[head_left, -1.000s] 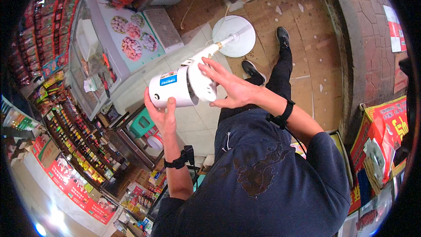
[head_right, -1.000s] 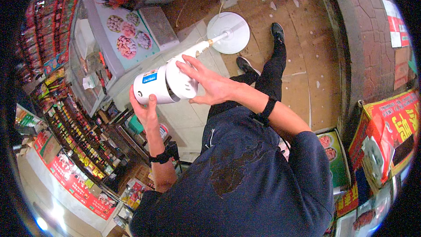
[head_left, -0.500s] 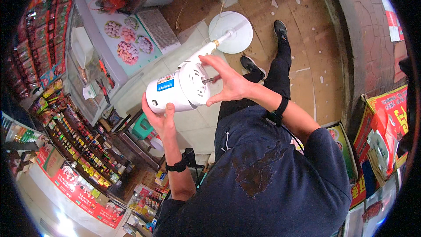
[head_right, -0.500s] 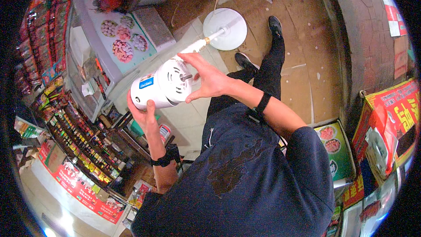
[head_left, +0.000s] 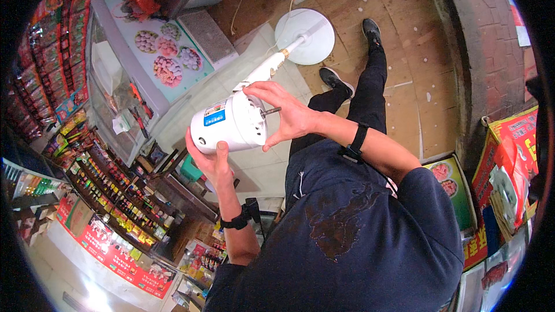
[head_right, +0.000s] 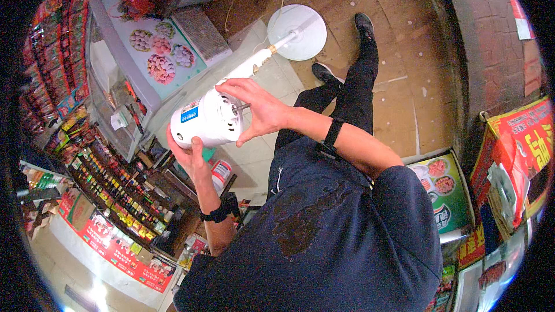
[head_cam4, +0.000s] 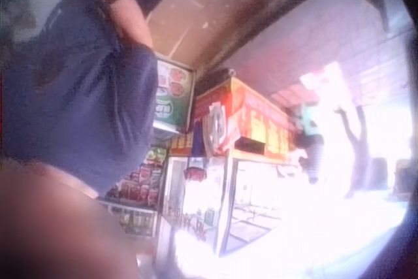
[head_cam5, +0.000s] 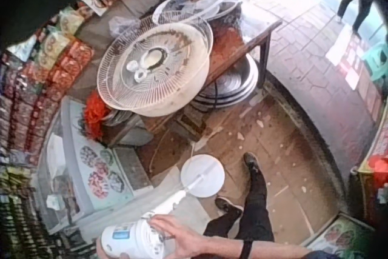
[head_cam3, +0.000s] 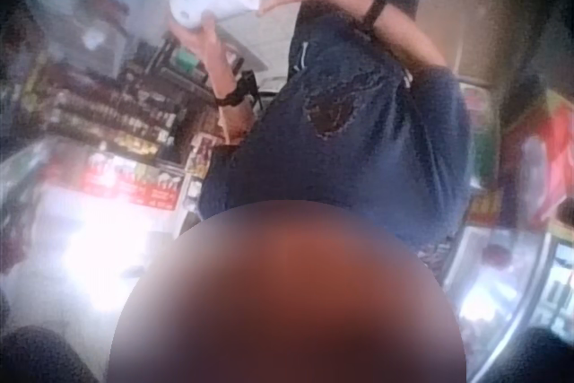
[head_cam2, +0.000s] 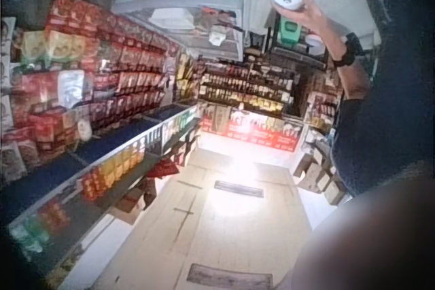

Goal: The person assembles a pedestal fan by attaching the motor housing to the stand, inserting the fan blade, and securing the front grille. They use a screwdriver to tighten screws and a cloth to wipe the motor housing before final assembly.

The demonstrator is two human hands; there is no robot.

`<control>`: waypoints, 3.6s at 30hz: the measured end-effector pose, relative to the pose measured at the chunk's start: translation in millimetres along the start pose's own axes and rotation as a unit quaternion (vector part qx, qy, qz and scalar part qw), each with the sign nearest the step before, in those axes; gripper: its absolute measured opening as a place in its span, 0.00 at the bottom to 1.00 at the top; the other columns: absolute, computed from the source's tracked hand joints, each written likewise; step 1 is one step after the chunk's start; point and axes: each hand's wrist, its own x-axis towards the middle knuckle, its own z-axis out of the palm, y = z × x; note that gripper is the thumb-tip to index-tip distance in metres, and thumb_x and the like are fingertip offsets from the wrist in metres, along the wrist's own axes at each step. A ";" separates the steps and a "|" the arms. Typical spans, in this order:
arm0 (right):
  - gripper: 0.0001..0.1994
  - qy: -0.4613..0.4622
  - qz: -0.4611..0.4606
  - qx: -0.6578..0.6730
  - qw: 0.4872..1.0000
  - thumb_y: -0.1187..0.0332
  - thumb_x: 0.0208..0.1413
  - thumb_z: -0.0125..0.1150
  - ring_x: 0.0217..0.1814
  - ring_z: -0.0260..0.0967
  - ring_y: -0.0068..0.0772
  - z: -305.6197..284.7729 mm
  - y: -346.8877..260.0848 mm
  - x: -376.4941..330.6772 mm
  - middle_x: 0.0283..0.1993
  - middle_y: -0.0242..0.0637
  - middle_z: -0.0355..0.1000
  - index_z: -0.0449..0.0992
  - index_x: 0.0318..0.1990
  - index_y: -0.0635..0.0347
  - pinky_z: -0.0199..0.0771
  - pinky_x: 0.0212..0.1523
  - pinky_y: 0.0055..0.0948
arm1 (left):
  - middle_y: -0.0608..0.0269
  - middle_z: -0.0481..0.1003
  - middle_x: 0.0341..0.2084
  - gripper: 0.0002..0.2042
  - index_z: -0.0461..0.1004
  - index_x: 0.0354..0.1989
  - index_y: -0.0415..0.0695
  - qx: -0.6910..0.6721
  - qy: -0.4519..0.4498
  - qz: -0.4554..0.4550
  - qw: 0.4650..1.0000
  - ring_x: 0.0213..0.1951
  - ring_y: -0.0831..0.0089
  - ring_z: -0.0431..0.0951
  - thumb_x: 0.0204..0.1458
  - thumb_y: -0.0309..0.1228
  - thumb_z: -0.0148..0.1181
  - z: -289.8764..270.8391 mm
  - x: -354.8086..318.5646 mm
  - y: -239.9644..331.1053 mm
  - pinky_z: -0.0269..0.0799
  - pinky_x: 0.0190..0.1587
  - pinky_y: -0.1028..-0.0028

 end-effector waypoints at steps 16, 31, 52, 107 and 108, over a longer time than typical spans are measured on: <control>0.72 -0.047 0.036 0.003 0.998 0.46 0.24 0.89 0.74 0.54 0.63 -6.2 -10.5 -0.8 0.72 0.59 0.52 0.47 0.78 0.57 0.60 0.73 0.50 | 0.43 0.63 0.67 0.49 0.50 0.75 0.36 -0.019 -0.015 -0.026 0.999 0.66 0.52 0.67 0.53 0.45 0.75 -7.6 1.5 -4.7 0.64 0.68 0.54; 0.73 -0.050 0.032 0.034 0.998 0.51 0.24 0.89 0.77 0.50 0.62 4.2 -6.0 4.0 0.74 0.57 0.51 0.43 0.78 0.64 0.56 0.76 0.50 | 0.48 0.66 0.66 0.46 0.54 0.75 0.41 -0.170 -0.058 -0.158 0.971 0.66 0.55 0.68 0.53 0.44 0.75 -21.8 23.1 -12.6 0.64 0.69 0.54; 0.70 -0.066 0.027 -0.008 0.997 0.51 0.28 0.87 0.80 0.47 0.59 7.6 -5.0 10.6 0.77 0.54 0.49 0.44 0.78 0.63 0.52 0.78 0.50 | 0.49 0.66 0.65 0.44 0.53 0.75 0.38 -0.194 -0.045 -0.117 0.973 0.66 0.58 0.67 0.54 0.38 0.73 -16.2 17.6 -19.4 0.63 0.70 0.57; 0.69 -0.061 0.027 -0.031 0.997 0.43 0.29 0.87 0.77 0.54 0.57 12.7 -8.2 15.1 0.76 0.54 0.54 0.50 0.77 0.64 0.55 0.75 0.51 | 0.51 0.71 0.61 0.55 0.55 0.75 0.39 -0.152 -0.128 -0.175 0.964 0.63 0.60 0.73 0.43 0.54 0.78 -34.6 33.9 -30.7 0.69 0.65 0.61; 0.69 -0.061 0.017 -0.043 0.997 0.42 0.29 0.87 0.77 0.54 0.57 11.8 -7.4 16.0 0.75 0.54 0.55 0.50 0.77 0.64 0.55 0.75 0.51 | 0.51 0.71 0.61 0.55 0.55 0.75 0.38 -0.154 -0.128 -0.165 0.966 0.63 0.60 0.72 0.44 0.55 0.78 -33.9 33.9 -32.1 0.69 0.65 0.61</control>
